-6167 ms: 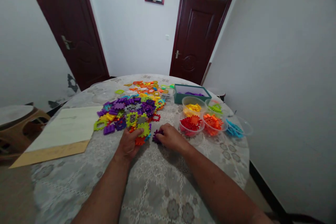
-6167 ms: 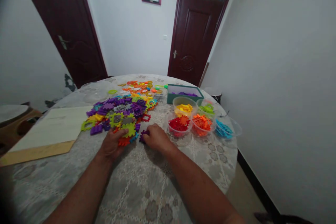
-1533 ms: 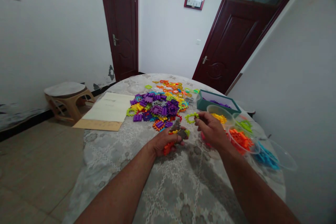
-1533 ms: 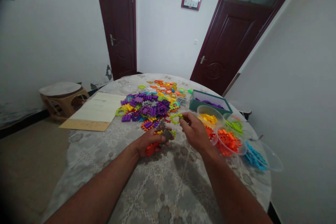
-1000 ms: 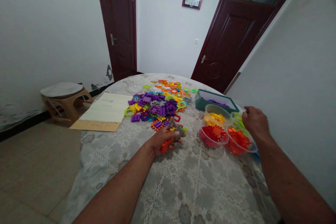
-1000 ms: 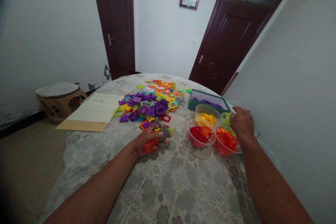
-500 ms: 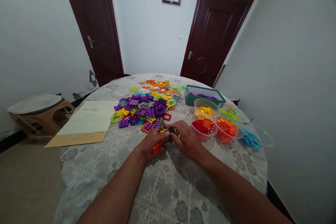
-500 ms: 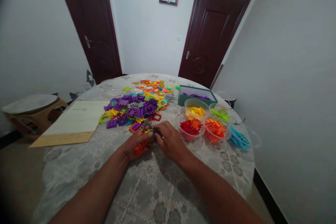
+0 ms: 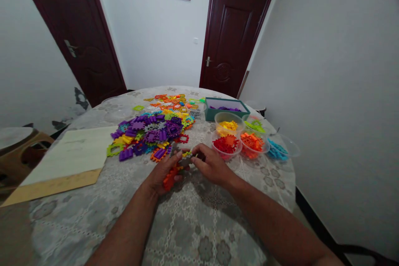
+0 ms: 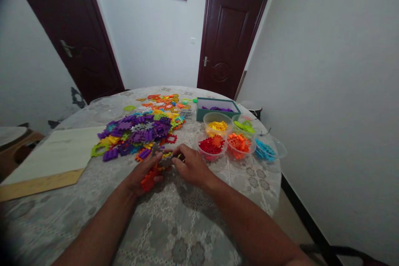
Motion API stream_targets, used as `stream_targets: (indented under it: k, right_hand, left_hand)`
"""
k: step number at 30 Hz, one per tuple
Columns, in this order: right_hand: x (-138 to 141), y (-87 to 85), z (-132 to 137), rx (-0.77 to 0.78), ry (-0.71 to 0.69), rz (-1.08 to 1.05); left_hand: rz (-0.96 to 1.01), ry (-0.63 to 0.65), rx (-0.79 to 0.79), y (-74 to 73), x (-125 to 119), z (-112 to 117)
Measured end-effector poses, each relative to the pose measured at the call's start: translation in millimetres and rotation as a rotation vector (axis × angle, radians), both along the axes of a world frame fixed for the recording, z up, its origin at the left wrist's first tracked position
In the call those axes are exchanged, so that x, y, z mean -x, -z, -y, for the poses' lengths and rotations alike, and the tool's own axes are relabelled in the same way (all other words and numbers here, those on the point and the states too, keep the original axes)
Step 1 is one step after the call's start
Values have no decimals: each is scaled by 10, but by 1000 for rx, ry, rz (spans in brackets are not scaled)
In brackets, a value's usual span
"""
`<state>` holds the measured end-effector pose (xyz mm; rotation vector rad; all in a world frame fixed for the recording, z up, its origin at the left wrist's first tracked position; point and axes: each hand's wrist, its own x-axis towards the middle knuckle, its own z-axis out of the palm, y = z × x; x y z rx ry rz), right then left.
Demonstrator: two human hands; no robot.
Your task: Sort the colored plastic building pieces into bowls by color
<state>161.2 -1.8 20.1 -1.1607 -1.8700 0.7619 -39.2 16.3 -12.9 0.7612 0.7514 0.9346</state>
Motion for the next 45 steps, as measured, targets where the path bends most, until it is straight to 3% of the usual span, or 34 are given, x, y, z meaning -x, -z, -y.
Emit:
stream_targets:
  k: [6,10,13,18,22,27,32,36,38,41,45]
  right_hand:
    - [-114,-95,-9,-54,13,-64]
    - [-353,-267,-60,-177,214,-102]
    - [-547,-312,-111,-166,328,-119]
    - [-657,-245,-162,1,157,-2]
    - [-649,-341,-275,19,49,150]
    - [-634,-618,-926,-32,101,309]
    - [-509,-776,-1816,-62,366,201]
    - [-442,-793,-2133,-97,420,137]
    - [-429,-756,-2110,-95,413,115]
    - [-389,-654,-1872,-71,352,102]
    - [-234,-523,-1292,-4,87,99]
  left_hand:
    - [-16,-15,-24,45,24,-58]
    - [-27,0,-13,48,32,-67]
    - [-32,9,-16,31,17,-38]
    - [-37,5,-17,13,-11,11]
    - [-39,-15,-24,7,-22,27]
    - [-47,-27,-41,5,-36,24]
    - [-32,-26,-51,25,-31,10]
    - [-43,-28,-76,29,-29,14]
    - [-52,-32,-84,27,-32,17]
    - [-60,-18,-89,33,-36,20]
    - [-98,3,-112,45,-36,27]
